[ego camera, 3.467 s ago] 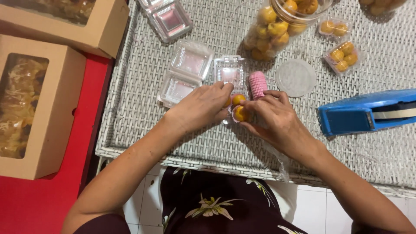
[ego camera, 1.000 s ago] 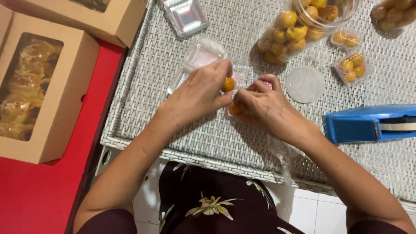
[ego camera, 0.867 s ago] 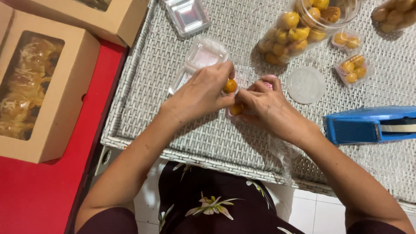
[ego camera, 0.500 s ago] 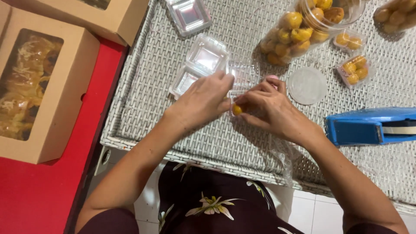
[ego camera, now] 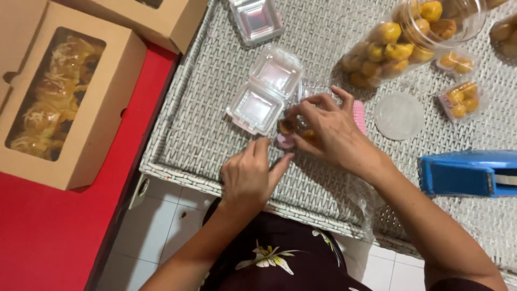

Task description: Packaging cookies by placing them into individual paper liners and then into plastic trays

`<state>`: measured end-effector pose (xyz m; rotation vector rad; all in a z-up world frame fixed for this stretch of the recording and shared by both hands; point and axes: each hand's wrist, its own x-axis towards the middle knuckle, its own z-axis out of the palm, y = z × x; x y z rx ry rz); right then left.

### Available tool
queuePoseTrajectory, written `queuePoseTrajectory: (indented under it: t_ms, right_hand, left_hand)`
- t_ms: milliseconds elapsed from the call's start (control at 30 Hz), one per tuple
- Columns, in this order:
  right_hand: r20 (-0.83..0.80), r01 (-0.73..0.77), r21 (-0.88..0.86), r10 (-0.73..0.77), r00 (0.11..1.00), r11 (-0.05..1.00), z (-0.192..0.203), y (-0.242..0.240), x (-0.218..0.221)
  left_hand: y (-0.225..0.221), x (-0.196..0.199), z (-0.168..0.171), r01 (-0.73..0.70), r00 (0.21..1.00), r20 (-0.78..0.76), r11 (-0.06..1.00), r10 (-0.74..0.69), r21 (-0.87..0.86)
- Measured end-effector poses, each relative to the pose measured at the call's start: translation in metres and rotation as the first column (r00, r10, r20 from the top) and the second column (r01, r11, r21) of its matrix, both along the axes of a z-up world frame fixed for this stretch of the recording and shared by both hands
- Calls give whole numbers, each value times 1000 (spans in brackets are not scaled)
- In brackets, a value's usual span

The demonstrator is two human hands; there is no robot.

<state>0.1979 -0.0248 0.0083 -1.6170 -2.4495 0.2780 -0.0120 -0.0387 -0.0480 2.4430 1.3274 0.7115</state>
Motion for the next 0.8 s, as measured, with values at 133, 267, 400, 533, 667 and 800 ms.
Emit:
queuePoseTrajectory:
  t_ms: [133,267,400,533,667,800]
  right_hand:
    - [-27,-18,5,18,999,1000,-6,2,-4]
    - [-38,-24,147,30,999,989,-16,0,-2]
    - [-41,-52,203,62,997,978,-12,-4,-6]
    - [-6,-77,274,82,997,959,-5,-10,-8]
    - [-44,-78,180,87,995,981,16,-21,-10]
    - [-174,-47,-16,43,984,999,29,-27,-12]
  left_hand:
    - [1,17,-16,-126,987,-104,992,123,-30]
    - [-1,18,-23,-135,990,-41,988,138,70]
    - [-1,13,-22,-75,997,3,997,75,-14]
    - [0,11,-19,-60,998,-16,997,59,-55]
    - [2,11,-14,-75,997,2,981,77,-179]
    - [8,10,10,-102,988,40,814,152,-572]
